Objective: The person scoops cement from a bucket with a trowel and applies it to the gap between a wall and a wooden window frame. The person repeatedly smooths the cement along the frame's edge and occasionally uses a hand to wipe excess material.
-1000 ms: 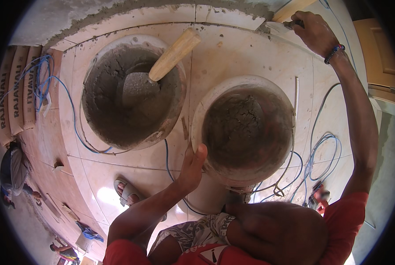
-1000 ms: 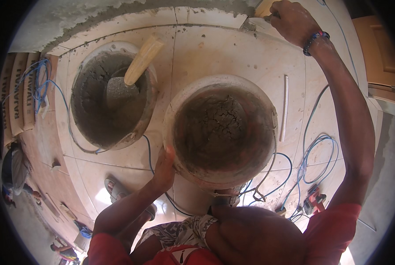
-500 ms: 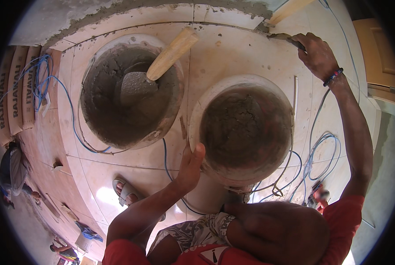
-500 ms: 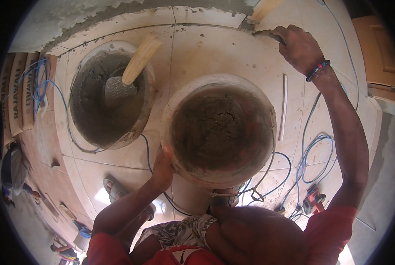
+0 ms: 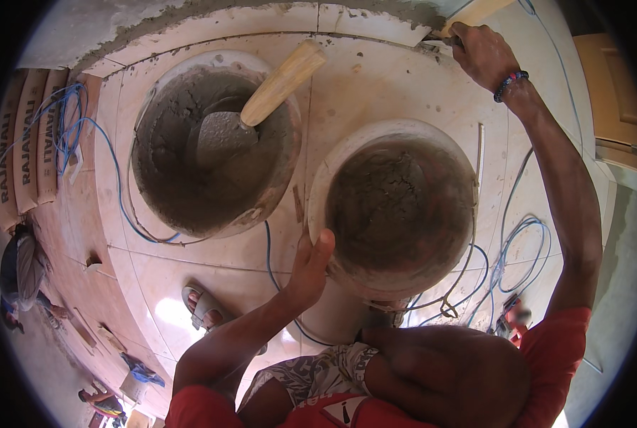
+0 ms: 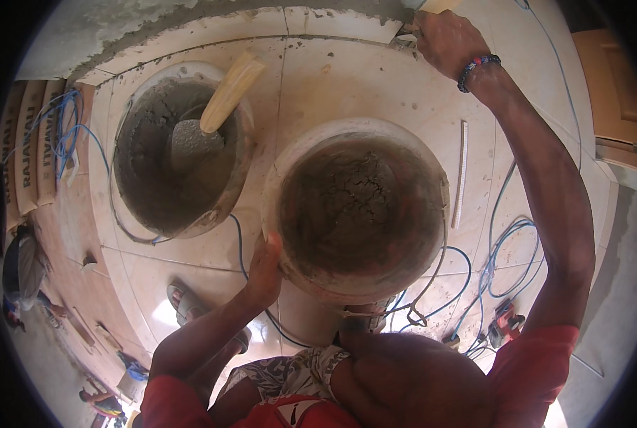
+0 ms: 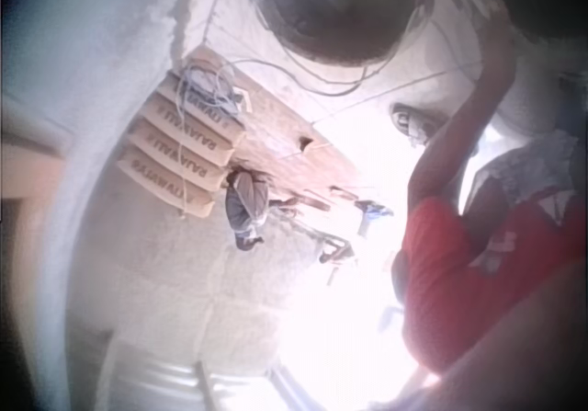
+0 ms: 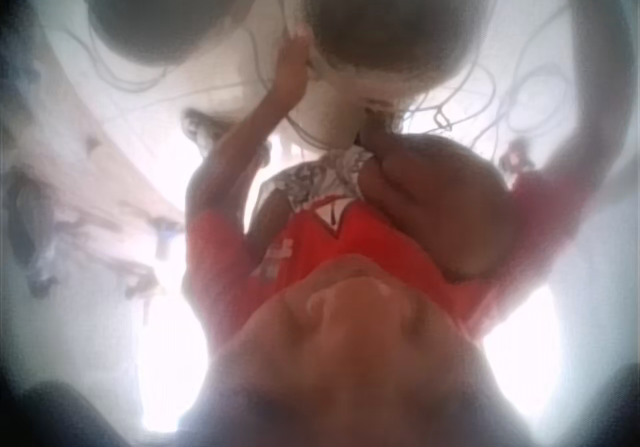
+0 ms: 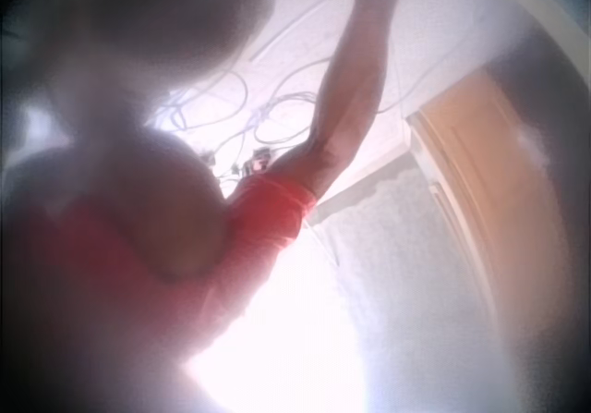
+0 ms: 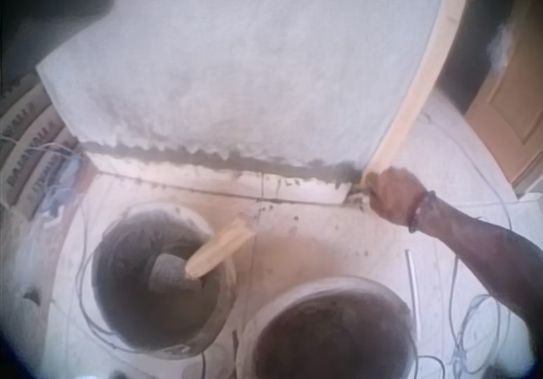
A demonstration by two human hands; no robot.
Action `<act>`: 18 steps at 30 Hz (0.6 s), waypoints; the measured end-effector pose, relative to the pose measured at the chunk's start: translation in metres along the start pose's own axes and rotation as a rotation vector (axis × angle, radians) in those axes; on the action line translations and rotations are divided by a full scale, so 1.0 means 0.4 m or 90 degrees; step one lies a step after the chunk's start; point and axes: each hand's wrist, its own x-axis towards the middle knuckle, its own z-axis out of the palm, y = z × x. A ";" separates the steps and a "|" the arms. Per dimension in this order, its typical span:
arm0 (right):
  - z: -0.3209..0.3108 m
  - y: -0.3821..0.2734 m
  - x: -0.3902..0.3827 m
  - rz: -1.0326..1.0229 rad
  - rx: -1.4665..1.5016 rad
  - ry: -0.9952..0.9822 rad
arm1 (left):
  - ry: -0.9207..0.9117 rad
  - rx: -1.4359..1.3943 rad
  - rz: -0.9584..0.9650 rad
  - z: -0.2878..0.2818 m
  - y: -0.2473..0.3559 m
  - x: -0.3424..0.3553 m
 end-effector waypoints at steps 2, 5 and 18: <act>-0.007 -0.004 0.006 0.025 0.027 0.001 | 0.002 -0.004 -0.006 -0.001 -0.003 0.001; 0.012 0.027 -0.001 -0.009 0.053 0.061 | 0.011 -0.007 -0.009 0.004 0.000 0.002; -0.131 0.051 -0.159 -0.027 0.161 0.148 | -0.004 0.017 -0.021 0.002 0.013 -0.001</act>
